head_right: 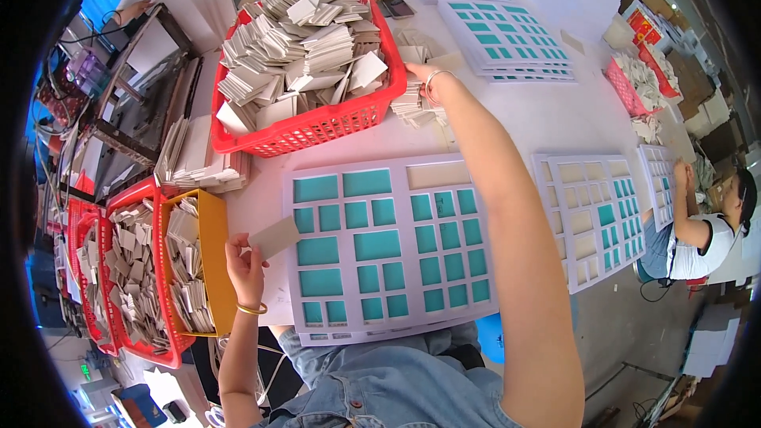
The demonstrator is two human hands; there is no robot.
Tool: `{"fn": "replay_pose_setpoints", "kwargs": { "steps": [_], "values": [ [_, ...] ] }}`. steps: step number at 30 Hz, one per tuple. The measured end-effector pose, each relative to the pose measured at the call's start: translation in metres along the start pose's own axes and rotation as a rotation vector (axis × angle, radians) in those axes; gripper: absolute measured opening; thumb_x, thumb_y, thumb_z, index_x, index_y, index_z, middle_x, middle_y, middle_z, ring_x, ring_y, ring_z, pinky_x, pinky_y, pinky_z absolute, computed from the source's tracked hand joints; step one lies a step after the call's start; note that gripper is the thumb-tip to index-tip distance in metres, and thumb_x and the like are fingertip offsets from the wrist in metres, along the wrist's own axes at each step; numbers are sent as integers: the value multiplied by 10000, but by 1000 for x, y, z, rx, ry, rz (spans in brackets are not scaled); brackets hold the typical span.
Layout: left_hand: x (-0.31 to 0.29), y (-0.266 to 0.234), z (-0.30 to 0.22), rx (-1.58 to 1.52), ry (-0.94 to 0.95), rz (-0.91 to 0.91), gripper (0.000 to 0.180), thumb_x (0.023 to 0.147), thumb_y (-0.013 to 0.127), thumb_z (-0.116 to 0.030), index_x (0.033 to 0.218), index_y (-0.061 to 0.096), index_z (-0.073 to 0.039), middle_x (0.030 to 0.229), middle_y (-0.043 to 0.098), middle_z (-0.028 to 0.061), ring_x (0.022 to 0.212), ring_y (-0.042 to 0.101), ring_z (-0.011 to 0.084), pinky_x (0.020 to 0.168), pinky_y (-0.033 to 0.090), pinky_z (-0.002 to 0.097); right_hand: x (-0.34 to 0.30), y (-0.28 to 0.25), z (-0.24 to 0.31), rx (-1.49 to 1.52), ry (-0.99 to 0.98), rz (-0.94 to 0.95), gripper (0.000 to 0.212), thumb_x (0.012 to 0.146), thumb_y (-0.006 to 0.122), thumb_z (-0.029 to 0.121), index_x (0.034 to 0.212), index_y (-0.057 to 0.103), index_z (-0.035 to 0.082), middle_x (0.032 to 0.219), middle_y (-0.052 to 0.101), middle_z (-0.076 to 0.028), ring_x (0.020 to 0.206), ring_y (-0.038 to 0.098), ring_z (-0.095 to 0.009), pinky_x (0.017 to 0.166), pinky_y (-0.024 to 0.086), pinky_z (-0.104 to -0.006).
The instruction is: Assembling packaging inserts by placing small rectangular pieces into a gridded tray.
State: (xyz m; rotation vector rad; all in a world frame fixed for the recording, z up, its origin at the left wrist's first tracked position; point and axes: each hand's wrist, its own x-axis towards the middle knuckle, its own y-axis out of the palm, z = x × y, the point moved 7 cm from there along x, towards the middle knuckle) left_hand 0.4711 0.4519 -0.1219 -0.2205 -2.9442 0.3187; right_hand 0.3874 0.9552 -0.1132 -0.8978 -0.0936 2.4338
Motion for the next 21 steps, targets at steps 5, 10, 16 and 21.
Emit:
{"fn": "replay_pose_setpoints", "kwargs": {
  "steps": [5, 10, 16, 21],
  "values": [
    [-7, -5, 0, 9, -9, -4, 256, 860, 530, 65, 1097, 457, 1, 934, 457, 53, 600, 532, 60, 495, 468, 180, 29, -13, -11, 92, 47, -1, 385, 687, 705, 510, 874, 622, 183, 782, 590, 22, 631, 509, -95, 566, 362, -277],
    [-16, -14, -1, 18, -3, -6, 252, 860, 529, 65, 1092, 459, -2, 939, 453, 51, 604, 530, 56, 493, 466, 178, 7, -6, -2, 224, -15, 32, 366, 679, 716, 459, 896, 635, 175, 792, 635, 19, 630, 549, -108, 592, 393, -271],
    [-29, -22, -6, -30, -48, -50, 254, 858, 529, 61, 1093, 456, -3, 935, 449, 45, 597, 520, 51, 493, 464, 180, -3, -81, -4, 60, -19, 50, 494, 669, 752, 431, 1030, 609, 126, 955, 649, -29, 819, 621, -147, 705, 476, -302],
    [-58, -36, -9, -169, -55, -133, 283, 853, 520, 74, 1112, 445, -12, 955, 466, 48, 577, 506, 51, 486, 459, 188, -107, -87, 2, 81, -242, 363, 598, 761, 715, 380, 1230, 508, 71, 1064, 626, -63, 936, 620, -184, 792, 508, -353]
  ]
}}
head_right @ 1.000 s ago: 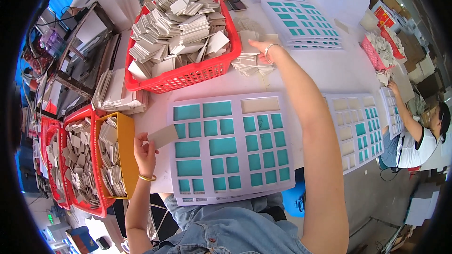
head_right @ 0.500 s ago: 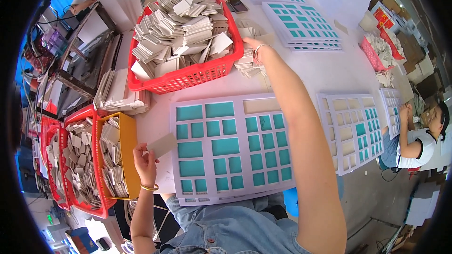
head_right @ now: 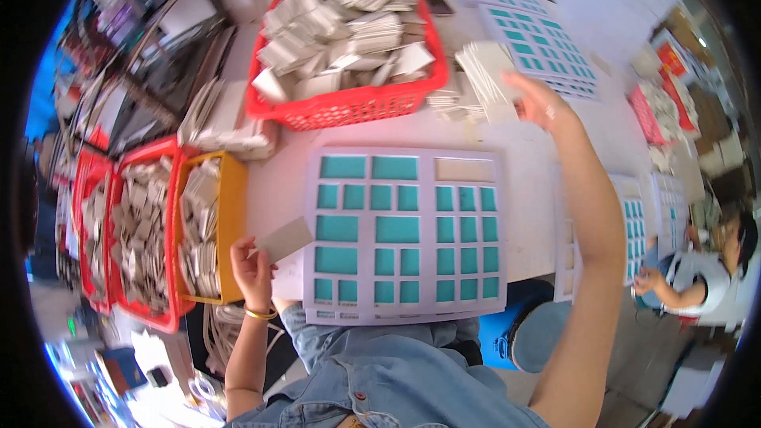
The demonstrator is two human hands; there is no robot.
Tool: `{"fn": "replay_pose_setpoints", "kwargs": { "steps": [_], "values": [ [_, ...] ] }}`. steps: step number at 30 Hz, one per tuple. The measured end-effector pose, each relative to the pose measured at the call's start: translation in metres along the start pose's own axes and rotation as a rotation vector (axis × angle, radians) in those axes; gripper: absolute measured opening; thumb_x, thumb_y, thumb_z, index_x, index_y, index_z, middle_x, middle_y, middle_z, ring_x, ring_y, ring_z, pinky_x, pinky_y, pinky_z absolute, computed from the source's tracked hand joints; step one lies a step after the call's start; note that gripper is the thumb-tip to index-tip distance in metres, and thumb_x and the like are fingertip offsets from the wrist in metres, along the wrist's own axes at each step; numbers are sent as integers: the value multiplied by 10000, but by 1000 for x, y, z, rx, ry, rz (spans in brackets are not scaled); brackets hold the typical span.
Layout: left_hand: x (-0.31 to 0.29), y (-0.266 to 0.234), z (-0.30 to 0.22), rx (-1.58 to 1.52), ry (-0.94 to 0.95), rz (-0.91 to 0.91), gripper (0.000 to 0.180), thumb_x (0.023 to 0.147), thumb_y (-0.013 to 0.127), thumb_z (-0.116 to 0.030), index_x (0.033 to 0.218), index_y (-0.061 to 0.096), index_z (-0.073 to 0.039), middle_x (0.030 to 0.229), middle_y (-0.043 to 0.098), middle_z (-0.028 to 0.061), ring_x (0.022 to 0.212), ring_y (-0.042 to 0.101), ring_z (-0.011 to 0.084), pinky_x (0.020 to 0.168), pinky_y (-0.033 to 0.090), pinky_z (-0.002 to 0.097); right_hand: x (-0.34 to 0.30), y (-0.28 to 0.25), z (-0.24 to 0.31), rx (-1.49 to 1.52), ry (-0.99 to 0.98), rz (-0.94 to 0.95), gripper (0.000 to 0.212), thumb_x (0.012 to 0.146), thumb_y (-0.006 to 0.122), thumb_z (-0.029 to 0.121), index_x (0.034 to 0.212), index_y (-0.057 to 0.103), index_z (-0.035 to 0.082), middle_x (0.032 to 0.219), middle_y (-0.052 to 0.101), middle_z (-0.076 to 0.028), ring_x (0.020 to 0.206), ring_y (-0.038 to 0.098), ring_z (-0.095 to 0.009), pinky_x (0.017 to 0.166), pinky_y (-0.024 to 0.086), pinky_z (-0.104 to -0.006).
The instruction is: Assembling packaging inserts by placing small rectangular pieces into a gridded tray.
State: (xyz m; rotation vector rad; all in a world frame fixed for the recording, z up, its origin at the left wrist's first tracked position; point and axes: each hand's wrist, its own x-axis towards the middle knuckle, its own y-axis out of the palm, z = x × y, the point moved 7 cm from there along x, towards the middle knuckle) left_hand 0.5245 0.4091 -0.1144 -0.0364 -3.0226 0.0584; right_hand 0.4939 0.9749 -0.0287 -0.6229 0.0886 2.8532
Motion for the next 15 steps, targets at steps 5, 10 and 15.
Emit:
{"fn": "replay_pose_setpoints", "kwargs": {
  "steps": [5, 10, 15],
  "values": [
    [-30, 1, 24, -67, -79, 4, 281, 850, 521, 69, 1105, 442, -19, 974, 457, 48, 581, 514, 55, 489, 444, 192, -38, 180, -69, 4, 189, 307, 577, 822, 686, 260, 1280, 426, 25, 1195, 559, -87, 1065, 582, -221, 837, 507, -456],
    [-54, -4, 22, -97, -86, -23, 241, 865, 537, 37, 1080, 451, -27, 924, 450, 16, 583, 524, 42, 482, 428, 177, 11, 363, -139, 38, 289, 405, 588, 766, 739, 348, 1185, 488, 21, 1072, 605, -110, 906, 611, -215, 690, 524, -376],
    [-72, -25, 26, -140, -142, -70, 231, 868, 535, 42, 1071, 451, -27, 913, 465, 16, 581, 526, 41, 486, 440, 173, 71, 462, -186, -87, 204, 142, 588, 723, 742, 442, 1053, 554, -7, 1021, 609, -159, 851, 616, -244, 661, 514, -377]
  ]
}}
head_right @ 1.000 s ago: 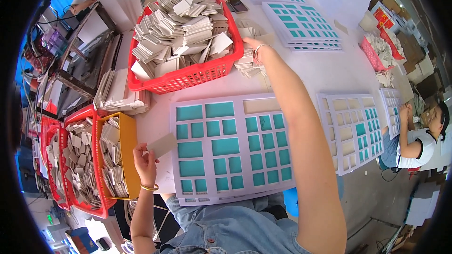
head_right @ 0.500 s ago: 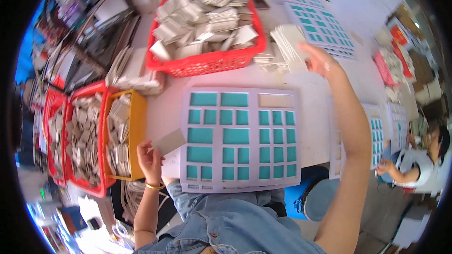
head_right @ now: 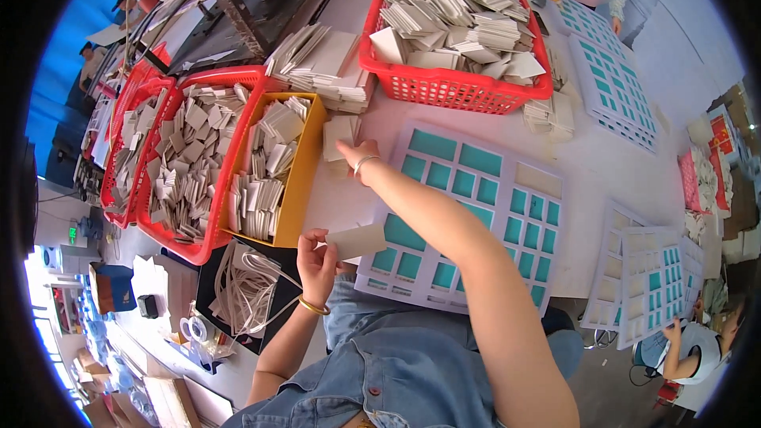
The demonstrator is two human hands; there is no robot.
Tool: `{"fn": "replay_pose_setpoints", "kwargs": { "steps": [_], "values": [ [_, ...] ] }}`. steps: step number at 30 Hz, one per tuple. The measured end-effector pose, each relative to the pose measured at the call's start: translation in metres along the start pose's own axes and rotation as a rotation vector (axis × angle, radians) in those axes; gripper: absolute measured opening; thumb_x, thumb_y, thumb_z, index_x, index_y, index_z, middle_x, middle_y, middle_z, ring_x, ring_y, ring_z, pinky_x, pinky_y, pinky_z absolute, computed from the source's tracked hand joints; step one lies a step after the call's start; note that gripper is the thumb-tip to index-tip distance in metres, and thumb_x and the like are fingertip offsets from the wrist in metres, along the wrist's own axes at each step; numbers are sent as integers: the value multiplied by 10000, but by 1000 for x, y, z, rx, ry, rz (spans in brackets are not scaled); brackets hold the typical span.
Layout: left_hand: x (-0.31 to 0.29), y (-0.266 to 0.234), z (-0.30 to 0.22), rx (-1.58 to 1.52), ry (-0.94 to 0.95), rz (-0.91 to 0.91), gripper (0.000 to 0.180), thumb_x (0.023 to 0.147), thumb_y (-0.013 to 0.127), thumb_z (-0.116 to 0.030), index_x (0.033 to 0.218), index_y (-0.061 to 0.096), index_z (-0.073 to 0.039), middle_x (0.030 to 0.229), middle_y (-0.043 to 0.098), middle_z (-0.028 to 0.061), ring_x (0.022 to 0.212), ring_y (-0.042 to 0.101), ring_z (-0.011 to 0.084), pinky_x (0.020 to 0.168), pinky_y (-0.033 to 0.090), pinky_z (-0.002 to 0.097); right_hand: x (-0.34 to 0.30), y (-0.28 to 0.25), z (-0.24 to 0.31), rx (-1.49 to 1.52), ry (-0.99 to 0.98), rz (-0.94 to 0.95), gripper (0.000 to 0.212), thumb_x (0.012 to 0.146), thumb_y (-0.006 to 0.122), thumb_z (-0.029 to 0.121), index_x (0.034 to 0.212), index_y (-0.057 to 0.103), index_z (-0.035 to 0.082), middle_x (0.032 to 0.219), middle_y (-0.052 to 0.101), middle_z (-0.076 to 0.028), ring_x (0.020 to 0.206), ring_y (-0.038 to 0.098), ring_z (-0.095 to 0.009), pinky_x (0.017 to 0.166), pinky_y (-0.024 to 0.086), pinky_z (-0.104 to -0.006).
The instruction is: Assembling packaging inserts by placing small rectangular pieces into a gridded tray.
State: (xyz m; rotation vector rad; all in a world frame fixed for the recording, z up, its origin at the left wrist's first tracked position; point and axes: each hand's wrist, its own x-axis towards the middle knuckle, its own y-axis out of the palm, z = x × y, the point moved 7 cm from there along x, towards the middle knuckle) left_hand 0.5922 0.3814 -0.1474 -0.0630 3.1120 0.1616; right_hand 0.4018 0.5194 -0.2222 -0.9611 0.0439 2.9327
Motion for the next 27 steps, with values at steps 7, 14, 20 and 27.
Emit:
{"fn": "replay_pose_setpoints", "kwargs": {
  "steps": [7, 14, 20, 27],
  "values": [
    [-3, -27, 4, -49, 23, -53, 234, 875, 526, 53, 1083, 441, -13, 923, 469, 30, 593, 542, 55, 504, 483, 196, -15, -20, 59, -940, -364, -213, 755, 711, 662, 594, 1065, 535, -60, 1098, 563, -200, 949, 590, -305, 821, 489, -424],
    [13, -18, 14, -78, -11, -39, 256, 869, 530, 57, 1100, 448, -17, 965, 460, 42, 628, 535, 47, 494, 479, 185, -72, 21, 86, -1258, -1290, -22, 540, 615, 787, 388, 1024, 616, 80, 1198, 524, -106, 1164, 460, -299, 924, 409, -433],
    [20, -16, 14, -33, 27, -19, 255, 875, 520, 57, 1108, 452, -21, 977, 484, 45, 639, 517, 34, 511, 443, 164, -56, 54, 81, -1432, -993, -125, 447, 607, 784, 350, 957, 622, 123, 1067, 549, -47, 1066, 493, -263, 887, 404, -429],
    [20, -17, 18, 13, 4, -43, 258, 880, 522, 48, 1117, 446, -20, 972, 481, 47, 641, 521, 43, 506, 447, 170, -40, 45, 90, -1337, -826, 3, 190, 668, 696, 354, 762, 688, 190, 1010, 587, -25, 1021, 523, -294, 777, 479, -396]
  ]
}}
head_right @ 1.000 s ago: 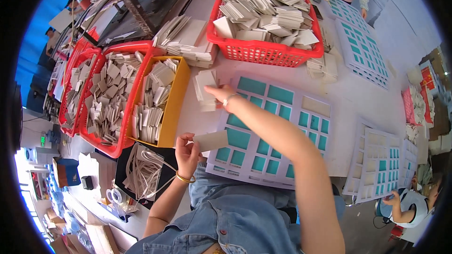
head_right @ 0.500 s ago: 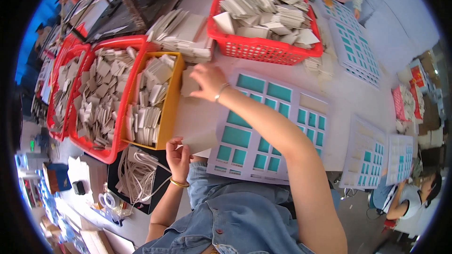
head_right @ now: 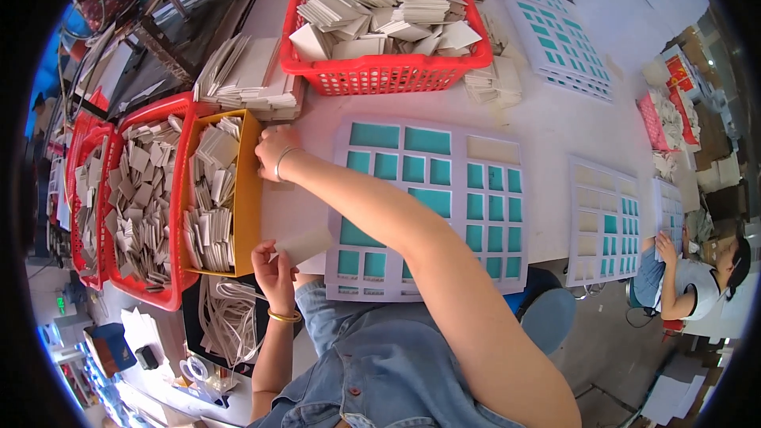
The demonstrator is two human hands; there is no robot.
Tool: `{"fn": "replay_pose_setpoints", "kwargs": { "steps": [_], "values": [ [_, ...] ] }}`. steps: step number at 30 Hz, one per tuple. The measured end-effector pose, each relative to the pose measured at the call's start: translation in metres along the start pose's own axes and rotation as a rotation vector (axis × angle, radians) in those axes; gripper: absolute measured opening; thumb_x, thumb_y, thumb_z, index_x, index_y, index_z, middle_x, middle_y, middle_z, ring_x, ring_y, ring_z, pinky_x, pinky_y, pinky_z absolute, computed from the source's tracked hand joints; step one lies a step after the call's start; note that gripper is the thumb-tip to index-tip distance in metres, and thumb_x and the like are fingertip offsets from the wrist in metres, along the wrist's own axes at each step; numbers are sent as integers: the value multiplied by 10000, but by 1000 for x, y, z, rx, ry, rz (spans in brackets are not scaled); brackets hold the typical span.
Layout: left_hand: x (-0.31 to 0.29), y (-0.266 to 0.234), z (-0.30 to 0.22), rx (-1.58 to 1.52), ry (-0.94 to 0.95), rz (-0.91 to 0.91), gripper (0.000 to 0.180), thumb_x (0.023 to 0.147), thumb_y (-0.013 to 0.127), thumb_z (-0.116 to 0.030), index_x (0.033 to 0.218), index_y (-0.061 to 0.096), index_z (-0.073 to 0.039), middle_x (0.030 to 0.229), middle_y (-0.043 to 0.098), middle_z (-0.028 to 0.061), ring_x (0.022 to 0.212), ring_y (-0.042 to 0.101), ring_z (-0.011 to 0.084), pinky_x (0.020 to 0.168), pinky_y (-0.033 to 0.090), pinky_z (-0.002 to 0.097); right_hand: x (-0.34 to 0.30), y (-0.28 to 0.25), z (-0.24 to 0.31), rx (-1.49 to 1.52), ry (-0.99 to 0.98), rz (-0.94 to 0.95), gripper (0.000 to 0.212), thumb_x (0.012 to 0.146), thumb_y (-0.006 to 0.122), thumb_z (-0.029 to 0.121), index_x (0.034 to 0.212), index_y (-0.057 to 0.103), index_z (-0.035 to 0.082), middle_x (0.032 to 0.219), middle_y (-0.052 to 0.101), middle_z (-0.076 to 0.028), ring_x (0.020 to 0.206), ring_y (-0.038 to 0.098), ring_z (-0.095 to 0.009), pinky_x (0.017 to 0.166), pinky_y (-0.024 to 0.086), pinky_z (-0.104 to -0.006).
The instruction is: Assembling packaging inserts by placing small rectangular pieces into a gridded tray.
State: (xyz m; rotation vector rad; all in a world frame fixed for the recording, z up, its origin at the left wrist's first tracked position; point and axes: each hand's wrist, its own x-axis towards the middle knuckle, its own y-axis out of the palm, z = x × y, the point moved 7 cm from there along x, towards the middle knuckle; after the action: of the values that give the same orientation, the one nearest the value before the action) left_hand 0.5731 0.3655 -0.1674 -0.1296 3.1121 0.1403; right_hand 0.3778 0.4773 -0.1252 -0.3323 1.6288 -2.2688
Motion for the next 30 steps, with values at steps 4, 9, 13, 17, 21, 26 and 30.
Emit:
{"fn": "replay_pose_setpoints", "kwargs": {
  "steps": [4, 9, 13, 17, 21, 26, 30],
  "values": [
    [11, 14, -8, 13, 2, 27, 270, 880, 525, 47, 1126, 437, -20, 954, 474, 44, 627, 534, 58, 488, 448, 180, -2, -22, -12, -24, -173, -331, 127, 749, 632, 227, 681, 648, 120, 804, 601, -40, 787, 591, -259, 673, 464, -414],
    [33, 30, -17, 107, -8, 68, 282, 869, 540, 46, 1126, 444, -17, 929, 468, 44, 602, 541, 64, 477, 444, 181, -90, -134, -60, 222, -212, -822, 33, 780, 655, 101, 809, 656, 83, 828, 615, -67, 752, 612, -207, 640, 486, -329],
    [63, 66, -16, 120, 130, 158, 268, 853, 565, 29, 1106, 489, -17, 890, 494, 47, 529, 510, 70, 447, 422, 197, -154, -125, -167, 642, 109, -723, 127, 844, 624, 30, 971, 630, 32, 881, 647, -7, 756, 591, -61, 623, 461, -194],
    [92, 107, -20, 302, 105, 261, 260, 836, 579, 26, 1083, 511, -20, 779, 523, 36, 542, 508, 71, 450, 406, 205, -215, -104, -232, 783, 365, -750, 130, 819, 649, 55, 944, 632, 25, 753, 635, -23, 632, 576, -66, 541, 459, -210],
    [135, 140, -27, 420, 290, 233, 263, 836, 577, 3, 1087, 522, -52, 766, 562, 59, 554, 534, 129, 504, 440, 258, -234, -81, -266, 979, 583, -681, 131, 825, 645, 58, 942, 630, 1, 721, 613, -13, 540, 509, -58, 496, 420, -207],
    [174, 191, -36, 641, 392, 299, 244, 832, 562, -49, 1071, 536, -92, 827, 646, 133, 712, 622, 309, 624, 483, 406, -245, -67, -296, 938, 636, -645, 116, 825, 640, 54, 930, 638, 4, 721, 619, -13, 532, 504, -56, 483, 413, -211],
    [187, 217, 0, 821, 380, 397, 231, 809, 563, -72, 1035, 518, -83, 812, 655, 129, 752, 627, 343, 685, 482, 449, -256, -42, -312, 920, 669, -575, 96, 824, 638, 50, 912, 646, 13, 727, 627, -16, 530, 510, -61, 473, 418, -215]
  ]
}}
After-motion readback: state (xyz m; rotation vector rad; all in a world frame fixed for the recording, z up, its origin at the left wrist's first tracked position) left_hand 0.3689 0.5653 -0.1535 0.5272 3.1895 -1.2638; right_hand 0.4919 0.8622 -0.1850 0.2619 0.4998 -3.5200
